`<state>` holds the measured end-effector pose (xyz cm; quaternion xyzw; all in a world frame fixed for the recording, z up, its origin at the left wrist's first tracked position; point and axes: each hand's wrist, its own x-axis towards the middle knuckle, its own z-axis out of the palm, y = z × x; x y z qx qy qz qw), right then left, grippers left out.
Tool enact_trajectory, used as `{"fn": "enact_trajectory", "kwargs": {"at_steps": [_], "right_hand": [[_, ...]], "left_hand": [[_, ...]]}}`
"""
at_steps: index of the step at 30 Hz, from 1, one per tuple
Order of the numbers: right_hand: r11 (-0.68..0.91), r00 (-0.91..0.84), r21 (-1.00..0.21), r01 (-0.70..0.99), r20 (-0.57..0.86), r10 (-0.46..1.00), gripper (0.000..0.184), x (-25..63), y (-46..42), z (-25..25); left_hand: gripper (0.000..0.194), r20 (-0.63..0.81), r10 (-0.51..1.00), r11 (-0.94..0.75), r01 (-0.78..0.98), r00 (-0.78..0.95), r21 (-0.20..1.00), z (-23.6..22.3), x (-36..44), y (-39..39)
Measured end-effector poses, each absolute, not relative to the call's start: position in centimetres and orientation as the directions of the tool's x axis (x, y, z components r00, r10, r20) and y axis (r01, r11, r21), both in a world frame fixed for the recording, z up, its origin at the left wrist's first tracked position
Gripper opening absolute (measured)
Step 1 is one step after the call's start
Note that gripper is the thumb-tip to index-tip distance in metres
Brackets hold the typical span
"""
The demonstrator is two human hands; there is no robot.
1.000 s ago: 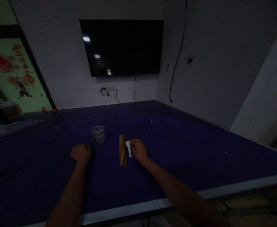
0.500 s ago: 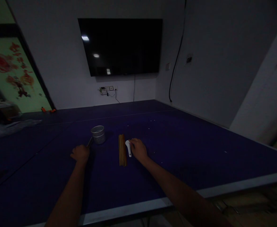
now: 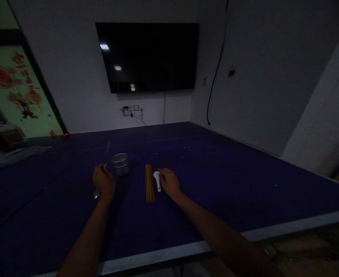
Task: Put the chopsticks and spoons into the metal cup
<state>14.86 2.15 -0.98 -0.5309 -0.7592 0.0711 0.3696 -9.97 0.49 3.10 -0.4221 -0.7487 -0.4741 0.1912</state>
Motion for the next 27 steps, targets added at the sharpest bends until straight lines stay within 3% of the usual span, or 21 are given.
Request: {"fn": "enact_trajectory", "kwargs": {"at_steps": [2, 5, 7, 10, 14, 21, 24, 27], "right_hand": [[0.438, -0.121, -0.527, 0.729, 0.53, 0.839, 0.041, 14.8, 1.9, -0.8], [0.469, -0.03, -0.527, 0.709, 0.641, 0.767, 0.051, 14.9, 1.3, -0.2], [0.492, 0.0, -0.471, 0.733, 0.723, 0.691, 0.053, 15.1, 0.8, 0.4], [0.539, -0.101, -0.331, 0.775, 0.776, 0.622, 0.043, 15.5, 0.2, 1.2], [0.636, -0.318, -0.216, 0.741, 0.721, 0.615, 0.03, 15.7, 0.2, 1.4], [0.691, -0.504, -0.187, 0.698, 0.558, 0.66, 0.028, 15.2, 0.6, 1.5], [0.622, -0.417, -0.266, 0.737, 0.544, 0.728, 0.027, 15.1, 0.9, 1.3], [0.447, -0.173, -0.447, 0.775, 0.53, 0.83, 0.025, 15.5, 1.6, 0.8]], "left_hand": [[0.039, 0.717, 0.553, 0.103, 0.889, -0.424, 0.446, 2.4, -8.7, 0.5], [0.034, 0.717, 0.694, -0.115, 0.975, -0.059, 0.192, 1.4, -6.5, 0.6], [0.032, 0.669, 0.722, -0.268, 0.963, 0.179, 0.032, 0.9, -5.0, 0.5], [0.034, 0.608, 0.705, -0.387, 0.917, 0.364, -0.1, 0.5, -3.3, 0.4], [0.036, 0.563, 0.678, -0.467, 0.869, 0.472, -0.167, 0.4, -2.5, 0.3], [0.033, 0.613, 0.589, -0.501, 0.833, 0.527, -0.235, 0.6, -2.8, 0.2], [0.026, 0.711, 0.442, -0.535, 0.797, 0.547, -0.281, 0.7, -2.8, 0.6], [0.03, 0.813, 0.312, -0.517, 0.806, 0.492, -0.289, 0.9, -3.0, 0.9]]}}
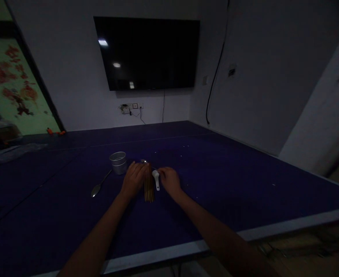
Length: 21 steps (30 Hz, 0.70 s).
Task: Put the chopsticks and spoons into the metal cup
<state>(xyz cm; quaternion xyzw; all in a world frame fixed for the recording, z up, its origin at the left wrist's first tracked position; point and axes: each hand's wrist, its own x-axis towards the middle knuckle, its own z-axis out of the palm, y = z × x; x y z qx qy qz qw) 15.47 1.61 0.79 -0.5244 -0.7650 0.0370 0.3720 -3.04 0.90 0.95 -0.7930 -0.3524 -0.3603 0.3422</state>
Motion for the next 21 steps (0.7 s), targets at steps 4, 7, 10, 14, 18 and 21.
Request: {"fn": "enact_trajectory", "kwargs": {"at_steps": [4, 7, 10, 14, 18, 21], "right_hand": [[0.235, 0.058, -0.583, 0.778, 0.439, 0.897, 0.025, 16.9, 2.8, 0.2], [0.152, 0.1, -0.572, 0.806, 0.385, 0.917, 0.025, 17.8, 3.5, 0.0], [0.114, 0.098, -0.541, 0.833, 0.346, 0.933, 0.023, 18.1, 3.9, -0.2], [0.073, 0.083, -0.578, 0.813, 0.238, 0.968, 0.022, 17.7, 4.1, -0.6], [0.048, 0.033, -0.663, 0.747, 0.109, 0.994, 0.027, 17.1, 4.1, -1.1], [0.064, 0.01, -0.631, 0.774, 0.113, 0.994, 0.028, 17.0, 4.0, -1.4]], "left_hand": [[0.032, 0.854, 0.312, -0.446, 0.858, 0.417, -0.255, 1.1, -3.7, 1.0], [0.028, 0.856, 0.355, -0.408, 0.886, 0.376, -0.22, 0.9, -4.3, 1.1], [0.024, 0.829, 0.422, -0.405, 0.894, 0.368, -0.19, 0.5, -4.7, 1.3], [0.025, 0.759, 0.499, -0.47, 0.866, 0.419, -0.169, 0.0, -4.6, 1.6], [0.027, 0.714, 0.532, -0.507, 0.847, 0.454, -0.161, -0.3, -4.3, 1.5], [0.028, 0.691, 0.551, -0.51, 0.844, 0.468, -0.164, -0.5, -4.1, 1.5]]}}
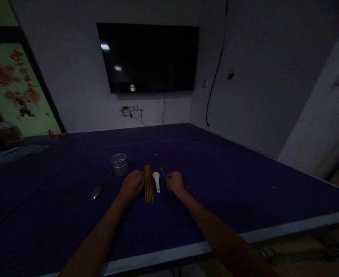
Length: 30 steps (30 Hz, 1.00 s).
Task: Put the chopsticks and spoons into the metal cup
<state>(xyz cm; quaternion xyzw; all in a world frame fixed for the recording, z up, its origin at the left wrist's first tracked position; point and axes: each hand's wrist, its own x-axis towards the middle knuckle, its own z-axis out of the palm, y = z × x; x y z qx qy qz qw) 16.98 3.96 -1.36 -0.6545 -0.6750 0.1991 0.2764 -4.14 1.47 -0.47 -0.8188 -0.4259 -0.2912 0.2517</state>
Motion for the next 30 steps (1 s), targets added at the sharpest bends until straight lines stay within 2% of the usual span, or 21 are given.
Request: {"fn": "enact_trajectory", "kwargs": {"at_steps": [5, 9, 17, 30], "right_hand": [[0.067, 0.034, -0.401, 0.914, 0.239, 0.97, 0.023, 16.97, 3.81, -1.0], [0.019, 0.057, -0.32, 0.947, 0.224, 0.973, 0.027, 16.9, 3.65, -0.67], [0.001, 0.066, -0.328, 0.945, 0.193, 0.979, 0.025, 16.9, 3.82, -0.82], [0.153, -0.073, -0.37, 0.916, 0.222, 0.972, 0.021, 16.8, 3.94, -1.18]], "left_hand": [[0.03, 0.661, 0.58, -0.504, 0.847, 0.476, -0.168, -0.53, -4.2, 1.62], [0.031, 0.644, 0.602, -0.503, 0.851, 0.472, -0.154, -0.47, -4.16, 1.52], [0.032, 0.634, 0.623, -0.489, 0.861, 0.458, -0.141, -0.52, -4.18, 1.4], [0.033, 0.636, 0.616, -0.514, 0.849, 0.466, -0.124, -0.61, -4.22, 1.48]]}}
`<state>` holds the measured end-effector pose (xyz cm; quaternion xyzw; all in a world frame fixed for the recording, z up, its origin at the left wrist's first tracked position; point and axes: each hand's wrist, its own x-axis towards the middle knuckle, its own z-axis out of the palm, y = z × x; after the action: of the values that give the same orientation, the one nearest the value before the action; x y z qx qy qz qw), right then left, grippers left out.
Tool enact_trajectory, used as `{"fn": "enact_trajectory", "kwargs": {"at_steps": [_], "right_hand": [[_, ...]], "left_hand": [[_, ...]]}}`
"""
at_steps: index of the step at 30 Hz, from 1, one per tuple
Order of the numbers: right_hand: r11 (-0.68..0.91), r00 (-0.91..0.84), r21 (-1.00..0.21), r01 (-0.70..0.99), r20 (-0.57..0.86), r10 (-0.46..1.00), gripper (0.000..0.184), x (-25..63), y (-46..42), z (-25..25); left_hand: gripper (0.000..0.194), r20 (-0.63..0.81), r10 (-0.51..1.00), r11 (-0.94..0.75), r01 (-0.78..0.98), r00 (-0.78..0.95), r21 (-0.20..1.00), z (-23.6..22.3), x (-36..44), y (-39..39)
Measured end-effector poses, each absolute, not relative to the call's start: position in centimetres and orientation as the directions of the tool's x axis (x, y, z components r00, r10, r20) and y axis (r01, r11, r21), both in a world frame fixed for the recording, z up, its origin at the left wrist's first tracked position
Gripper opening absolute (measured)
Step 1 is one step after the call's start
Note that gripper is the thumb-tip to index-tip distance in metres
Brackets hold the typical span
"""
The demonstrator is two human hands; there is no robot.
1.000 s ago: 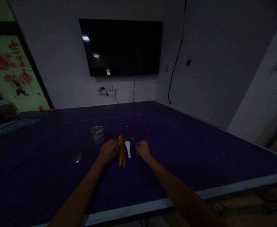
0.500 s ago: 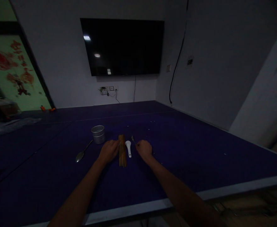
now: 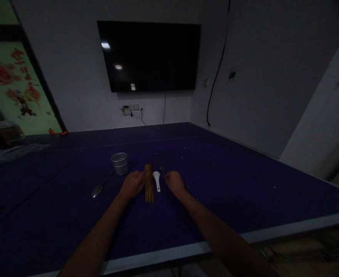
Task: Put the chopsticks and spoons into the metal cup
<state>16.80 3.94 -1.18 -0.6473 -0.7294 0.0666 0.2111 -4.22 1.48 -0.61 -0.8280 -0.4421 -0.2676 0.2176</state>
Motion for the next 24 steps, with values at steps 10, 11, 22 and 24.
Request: {"fn": "enact_trajectory", "kwargs": {"at_steps": [10, 11, 22, 24], "right_hand": [[0.223, -0.155, -0.36, 0.906, 0.208, 0.966, 0.025, 16.03, 3.66, -1.27], [0.228, -0.16, -0.357, 0.906, 0.209, 0.965, 0.025, 16.01, 3.6, -1.23], [0.212, -0.14, -0.351, 0.912, 0.22, 0.965, 0.024, 15.83, 3.23, -1.14], [0.215, -0.139, -0.348, 0.913, 0.23, 0.963, 0.022, 15.85, 3.14, -1.12]], "left_hand": [[0.033, 0.604, 0.64, -0.496, 0.856, 0.474, -0.145, -0.37, -3.98, 1.37], [0.033, 0.606, 0.64, -0.495, 0.857, 0.473, -0.146, -0.35, -3.96, 1.35], [0.031, 0.6, 0.651, -0.505, 0.855, 0.466, -0.116, -0.44, -4.03, 1.33], [0.03, 0.611, 0.655, -0.482, 0.868, 0.446, -0.117, -0.42, -3.95, 1.3]]}}
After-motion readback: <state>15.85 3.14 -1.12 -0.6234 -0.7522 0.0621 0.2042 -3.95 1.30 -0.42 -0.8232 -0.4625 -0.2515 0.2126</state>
